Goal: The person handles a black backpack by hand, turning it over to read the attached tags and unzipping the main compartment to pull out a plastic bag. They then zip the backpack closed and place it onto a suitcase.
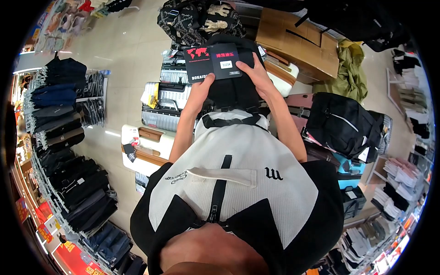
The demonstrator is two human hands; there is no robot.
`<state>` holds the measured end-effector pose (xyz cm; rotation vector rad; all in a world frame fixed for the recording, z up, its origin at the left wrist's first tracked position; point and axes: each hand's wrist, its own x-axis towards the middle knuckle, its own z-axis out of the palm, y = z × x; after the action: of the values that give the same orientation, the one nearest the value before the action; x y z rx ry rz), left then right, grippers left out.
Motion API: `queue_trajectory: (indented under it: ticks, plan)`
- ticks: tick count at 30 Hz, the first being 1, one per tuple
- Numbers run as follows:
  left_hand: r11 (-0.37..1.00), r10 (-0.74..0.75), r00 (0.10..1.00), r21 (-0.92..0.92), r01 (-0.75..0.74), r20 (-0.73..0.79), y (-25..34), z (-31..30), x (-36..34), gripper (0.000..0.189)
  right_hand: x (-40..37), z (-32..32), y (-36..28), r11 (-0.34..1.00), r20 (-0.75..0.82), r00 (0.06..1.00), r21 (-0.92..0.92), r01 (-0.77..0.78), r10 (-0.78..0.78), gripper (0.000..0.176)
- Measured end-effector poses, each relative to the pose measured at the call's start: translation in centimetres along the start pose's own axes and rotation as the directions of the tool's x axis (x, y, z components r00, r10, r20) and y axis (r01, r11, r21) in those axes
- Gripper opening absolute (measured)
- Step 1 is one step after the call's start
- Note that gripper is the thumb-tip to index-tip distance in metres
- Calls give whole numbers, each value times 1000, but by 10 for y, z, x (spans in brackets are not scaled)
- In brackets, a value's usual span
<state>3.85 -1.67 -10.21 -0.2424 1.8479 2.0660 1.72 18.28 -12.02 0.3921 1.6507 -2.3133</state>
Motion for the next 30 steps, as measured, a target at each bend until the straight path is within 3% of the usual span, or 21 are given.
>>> queue_trajectory:
  ticks: [5, 11, 14, 17, 19, 22, 30]
  plan:
    - [999, 0, 1000, -38, -1, -16, 2, 1, 0, 41, 4, -6, 7, 1000, -10, 1000, -1, -13, 13, 74]
    - [962, -166, 986, -221, 160, -7, 2, -5, 6, 44, 10, -14, 17, 1000, -9, 1000, 1, -29, 29, 78]
    - [918, -3, 1000, -397, 1, -5, 2, -1, 5, 44, 0, -10, 10, 996, 34, 998, 71, -53, 51, 78]
    - [880, 66, 998, -472, -56, 6, 2, -3, 7, 42, -10, -1, -2, 994, 106, 993, 98, -56, 46, 78]
    - [874, 73, 997, -481, -66, -5, -2, -5, 8, 40, -9, 0, 6, 997, 103, 994, 63, -35, 28, 78]
    - [882, 83, 997, -464, -77, -6, -1, -7, 10, 37, -6, 4, 11, 1000, 67, 997, 17, 26, -27, 95]
    - [934, -9, 979, -349, 82, 206, 7, -26, 14, 43, -12, 5, 3, 998, 33, 999, 53, 18, -20, 82]
